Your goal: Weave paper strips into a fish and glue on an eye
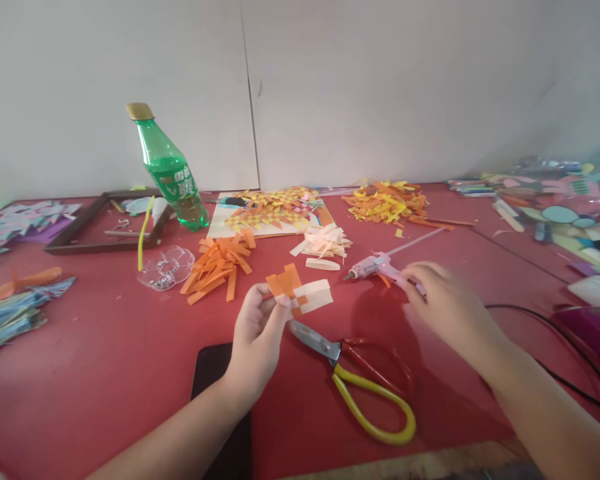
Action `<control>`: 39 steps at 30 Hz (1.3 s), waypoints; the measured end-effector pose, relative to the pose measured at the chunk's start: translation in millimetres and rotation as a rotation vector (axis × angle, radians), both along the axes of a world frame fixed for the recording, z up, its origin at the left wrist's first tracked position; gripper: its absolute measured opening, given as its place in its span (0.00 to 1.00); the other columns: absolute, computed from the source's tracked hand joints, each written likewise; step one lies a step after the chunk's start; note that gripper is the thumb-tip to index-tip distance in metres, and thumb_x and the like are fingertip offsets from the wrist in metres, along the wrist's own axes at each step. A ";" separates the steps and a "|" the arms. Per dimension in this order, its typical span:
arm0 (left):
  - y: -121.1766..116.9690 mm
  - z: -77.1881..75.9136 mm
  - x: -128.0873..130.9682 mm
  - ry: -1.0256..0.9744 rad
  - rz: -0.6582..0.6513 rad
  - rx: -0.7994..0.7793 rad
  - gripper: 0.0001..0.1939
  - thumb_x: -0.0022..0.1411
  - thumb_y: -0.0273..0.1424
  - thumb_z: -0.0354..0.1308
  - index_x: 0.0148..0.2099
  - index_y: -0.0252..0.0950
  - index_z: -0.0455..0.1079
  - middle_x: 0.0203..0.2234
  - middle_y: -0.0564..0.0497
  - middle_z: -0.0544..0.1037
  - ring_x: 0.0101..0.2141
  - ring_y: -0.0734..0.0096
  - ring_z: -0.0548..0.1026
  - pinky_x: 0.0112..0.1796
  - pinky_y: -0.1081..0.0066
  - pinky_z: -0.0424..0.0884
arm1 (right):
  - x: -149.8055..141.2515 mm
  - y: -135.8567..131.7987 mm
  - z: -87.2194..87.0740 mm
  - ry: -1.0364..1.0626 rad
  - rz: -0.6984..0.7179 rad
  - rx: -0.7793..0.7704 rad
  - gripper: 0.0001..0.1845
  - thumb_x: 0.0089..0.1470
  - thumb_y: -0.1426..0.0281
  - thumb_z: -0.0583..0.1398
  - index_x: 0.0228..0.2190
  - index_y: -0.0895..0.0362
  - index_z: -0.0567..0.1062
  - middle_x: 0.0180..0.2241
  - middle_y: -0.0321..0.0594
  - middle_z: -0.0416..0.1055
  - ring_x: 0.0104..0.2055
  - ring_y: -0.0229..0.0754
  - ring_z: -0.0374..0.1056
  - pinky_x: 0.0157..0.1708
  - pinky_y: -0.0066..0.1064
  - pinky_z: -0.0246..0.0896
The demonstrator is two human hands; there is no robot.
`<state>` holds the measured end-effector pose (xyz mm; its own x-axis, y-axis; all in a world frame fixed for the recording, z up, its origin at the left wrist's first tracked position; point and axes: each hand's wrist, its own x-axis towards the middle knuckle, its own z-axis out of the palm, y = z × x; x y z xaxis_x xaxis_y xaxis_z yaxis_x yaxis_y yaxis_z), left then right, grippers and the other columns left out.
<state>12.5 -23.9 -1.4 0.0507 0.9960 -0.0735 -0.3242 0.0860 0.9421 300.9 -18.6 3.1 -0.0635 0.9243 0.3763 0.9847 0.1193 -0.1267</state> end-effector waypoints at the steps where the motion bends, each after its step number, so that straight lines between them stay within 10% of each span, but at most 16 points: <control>1: 0.1 0.0 0.4 0.009 -0.031 -0.012 0.09 0.63 0.35 0.59 0.37 0.37 0.64 0.22 0.58 0.73 0.21 0.79 0.70 0.29 0.76 0.70 | -12.0 2.0 6.3 0.073 0.027 0.051 0.09 0.59 0.67 0.53 0.33 0.56 0.71 0.36 0.49 0.75 0.40 0.52 0.71 0.37 0.40 0.65; 9: -0.7 0.3 3.6 0.080 -0.233 -0.057 0.12 0.60 0.39 0.62 0.34 0.35 0.67 0.26 0.53 0.76 0.23 0.77 0.73 0.28 0.75 0.72 | -104.2 -3.9 4.4 0.905 0.388 -0.084 0.11 0.58 0.66 0.60 0.42 0.53 0.67 0.34 0.38 0.76 0.35 0.39 0.75 0.31 0.27 0.70; 15: 3.1 -1.6 5.2 0.173 -0.275 -0.099 0.11 0.60 0.38 0.62 0.34 0.35 0.71 0.24 0.54 0.75 0.20 0.78 0.72 0.26 0.76 0.72 | -93.4 -7.2 -16.6 0.721 0.405 0.017 0.02 0.58 0.71 0.58 0.34 0.54 0.72 0.30 0.37 0.75 0.32 0.38 0.73 0.34 0.30 0.71; 22: 1.3 -1.5 4.5 0.090 -0.297 -0.083 0.07 0.61 0.35 0.61 0.35 0.36 0.74 0.26 0.53 0.78 0.25 0.76 0.76 0.30 0.76 0.74 | -95.2 -5.9 -9.6 0.621 0.459 0.076 0.07 0.55 0.68 0.62 0.38 0.54 0.76 0.43 0.44 0.72 0.44 0.45 0.72 0.43 0.38 0.71; 39: -5.0 -3.6 2.4 0.237 -0.279 0.029 0.05 0.62 0.30 0.57 0.41 0.38 0.72 0.30 0.51 0.75 0.26 0.74 0.74 0.28 0.74 0.74 | -95.8 -10.5 -3.6 0.369 0.596 0.354 0.09 0.51 0.76 0.63 0.33 0.50 0.78 0.37 0.40 0.69 0.44 0.45 0.66 0.46 0.44 0.65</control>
